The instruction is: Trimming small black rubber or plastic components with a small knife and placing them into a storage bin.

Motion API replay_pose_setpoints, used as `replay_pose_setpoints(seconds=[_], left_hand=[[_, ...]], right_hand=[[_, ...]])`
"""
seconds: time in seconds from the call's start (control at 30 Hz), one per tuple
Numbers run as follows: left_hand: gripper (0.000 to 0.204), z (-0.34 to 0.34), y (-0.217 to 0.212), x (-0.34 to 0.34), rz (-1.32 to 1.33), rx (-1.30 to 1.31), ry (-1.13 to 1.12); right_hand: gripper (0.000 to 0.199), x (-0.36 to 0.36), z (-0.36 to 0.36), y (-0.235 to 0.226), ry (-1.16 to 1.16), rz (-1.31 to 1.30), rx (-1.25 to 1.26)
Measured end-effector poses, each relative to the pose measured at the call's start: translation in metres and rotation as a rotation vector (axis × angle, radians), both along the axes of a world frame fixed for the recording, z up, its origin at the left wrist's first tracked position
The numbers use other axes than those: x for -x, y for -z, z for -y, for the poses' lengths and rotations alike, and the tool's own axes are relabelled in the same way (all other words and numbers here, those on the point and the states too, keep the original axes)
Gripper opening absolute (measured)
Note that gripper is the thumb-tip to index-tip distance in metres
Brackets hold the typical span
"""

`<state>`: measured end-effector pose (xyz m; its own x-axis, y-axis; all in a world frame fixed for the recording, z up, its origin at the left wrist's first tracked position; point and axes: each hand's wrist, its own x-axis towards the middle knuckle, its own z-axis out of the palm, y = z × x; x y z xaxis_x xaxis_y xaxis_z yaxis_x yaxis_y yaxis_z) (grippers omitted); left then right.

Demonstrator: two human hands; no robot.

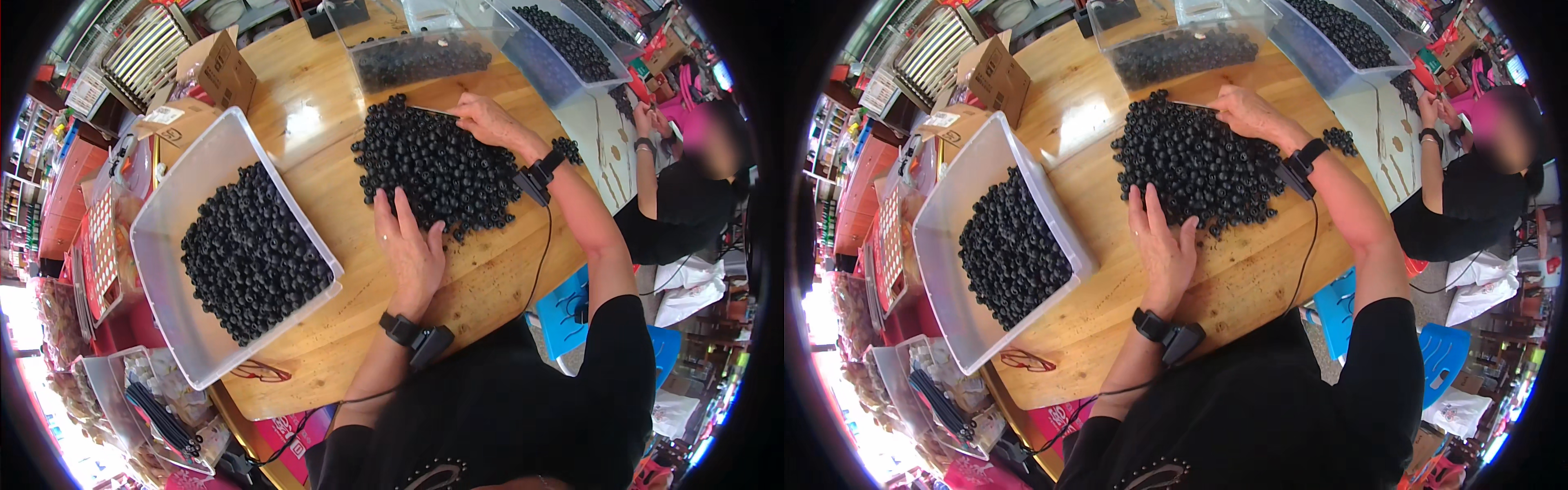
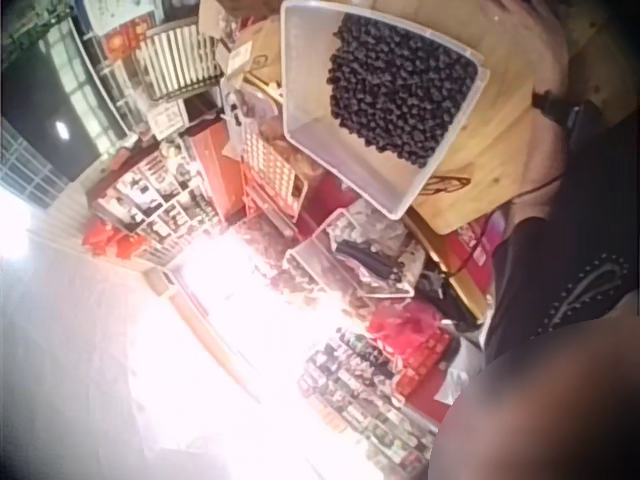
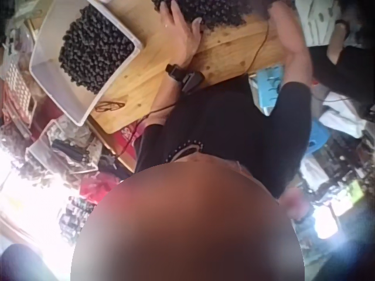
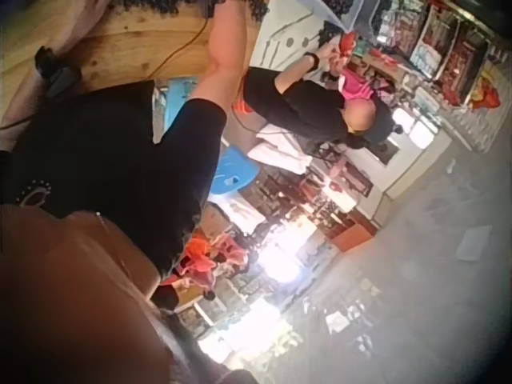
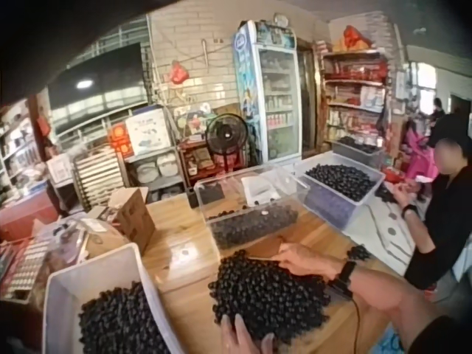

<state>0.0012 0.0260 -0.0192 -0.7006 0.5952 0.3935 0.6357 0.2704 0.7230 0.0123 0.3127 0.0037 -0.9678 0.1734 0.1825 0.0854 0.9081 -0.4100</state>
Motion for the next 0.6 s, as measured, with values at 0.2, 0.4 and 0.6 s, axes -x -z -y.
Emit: replay_pose_setpoints(seconds=[0.2, 0.4, 0.6], left_hand=[[0.069, 0.0, 0.006, 0.006, -0.024, -0.136, -0.023], [0.028, 0.016, 0.01, 0.025, -0.068, -0.124, -0.148], [0.024, 0.02, 0.005, 0.02, -0.13, 0.108, -0.114]], right_hand=[[0.022, -0.012, 0.011, -0.012, 0.115, -0.365, -0.121], [0.021, -0.041, 0.087, -0.026, 0.118, -0.487, 0.159], [0.025, -0.051, 0.129, -0.024, 0.148, -0.507, 0.8]])
